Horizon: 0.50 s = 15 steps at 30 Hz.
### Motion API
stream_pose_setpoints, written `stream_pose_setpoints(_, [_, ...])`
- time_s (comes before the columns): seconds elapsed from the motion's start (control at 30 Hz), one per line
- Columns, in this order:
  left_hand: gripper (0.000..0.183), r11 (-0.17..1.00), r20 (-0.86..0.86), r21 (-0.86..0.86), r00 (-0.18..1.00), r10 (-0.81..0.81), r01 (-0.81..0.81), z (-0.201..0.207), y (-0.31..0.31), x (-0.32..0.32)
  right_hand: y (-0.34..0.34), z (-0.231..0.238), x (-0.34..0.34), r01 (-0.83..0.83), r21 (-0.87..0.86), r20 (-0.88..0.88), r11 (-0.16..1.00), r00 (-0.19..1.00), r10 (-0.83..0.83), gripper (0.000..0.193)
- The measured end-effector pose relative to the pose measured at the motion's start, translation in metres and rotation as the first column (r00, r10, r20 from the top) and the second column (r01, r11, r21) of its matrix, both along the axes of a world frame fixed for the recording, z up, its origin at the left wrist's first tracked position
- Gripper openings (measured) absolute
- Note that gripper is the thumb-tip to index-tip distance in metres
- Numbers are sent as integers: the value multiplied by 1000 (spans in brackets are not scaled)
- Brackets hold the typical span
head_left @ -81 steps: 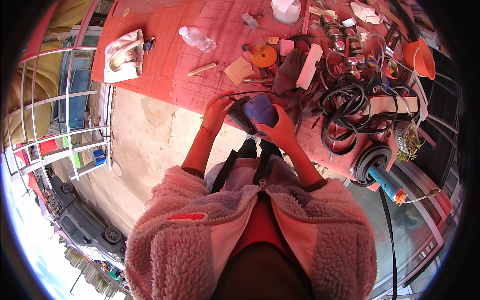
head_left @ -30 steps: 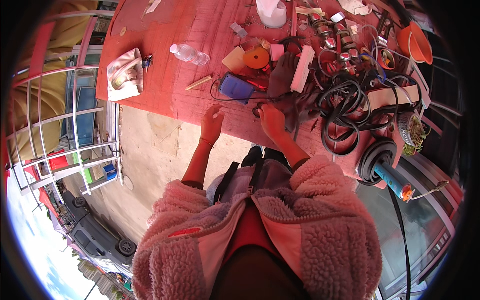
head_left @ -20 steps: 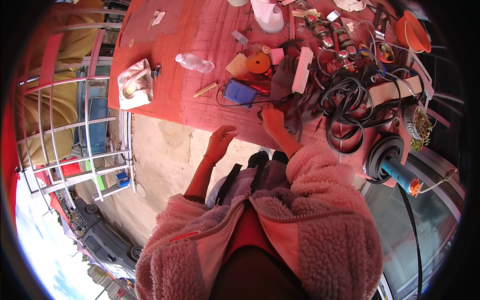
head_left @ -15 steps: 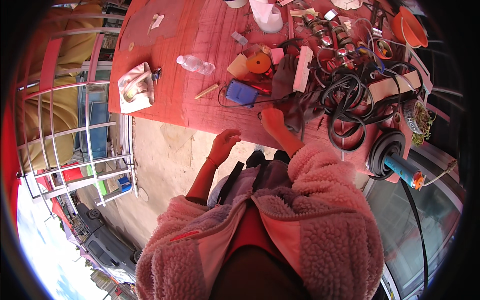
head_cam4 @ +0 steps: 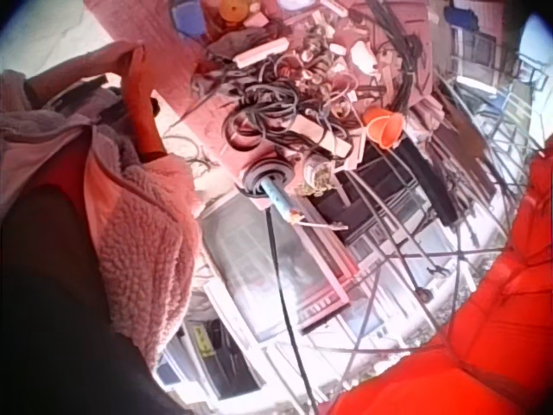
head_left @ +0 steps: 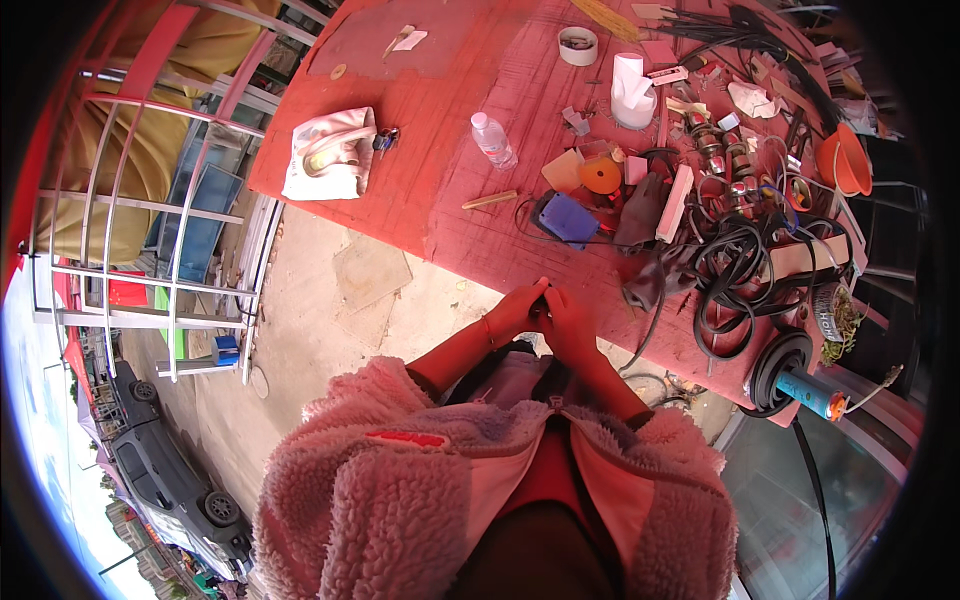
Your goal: The person picks up a small rectangular cardboard piece and a pair of scissors, then sits on the floor and cuts the cardboard along its edges. The person holds the cardboard with one hand and uses the scissors with the other to trim the edges.
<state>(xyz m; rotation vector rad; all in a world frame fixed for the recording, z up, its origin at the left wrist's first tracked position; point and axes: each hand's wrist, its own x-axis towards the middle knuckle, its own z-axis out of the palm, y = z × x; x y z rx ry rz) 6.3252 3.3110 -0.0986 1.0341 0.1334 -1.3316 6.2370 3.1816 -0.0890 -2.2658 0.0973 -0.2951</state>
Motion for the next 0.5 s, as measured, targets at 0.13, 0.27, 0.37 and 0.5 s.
stream_pose_setpoints(0.13, [45, 999, 158, 21, 986, -50, 47, 9, 5, 1, 4, 12, -11, 83, 150, 31, 985, 996, -89, 22])
stream_pose_setpoints(0.27, [42, 990, 365, -65, 926, -96, 128, 19, -1, 4, -10, 25, -34, 358, 490, -247, 795, 932, -267, 17])
stream_pose_setpoints(0.37, [44, 965, 614, -47, 769, -175, 257, 29, -21, -2, -22, 34, -54, 465, 653, -371, 598, 885, -283, 17])
stream_pose_setpoints(0.5, [50, 937, 921, 33, 353, -164, 348, 46, -57, -40, -31, 40, -87, 437, 882, -375, 177, 877, -299, 17])
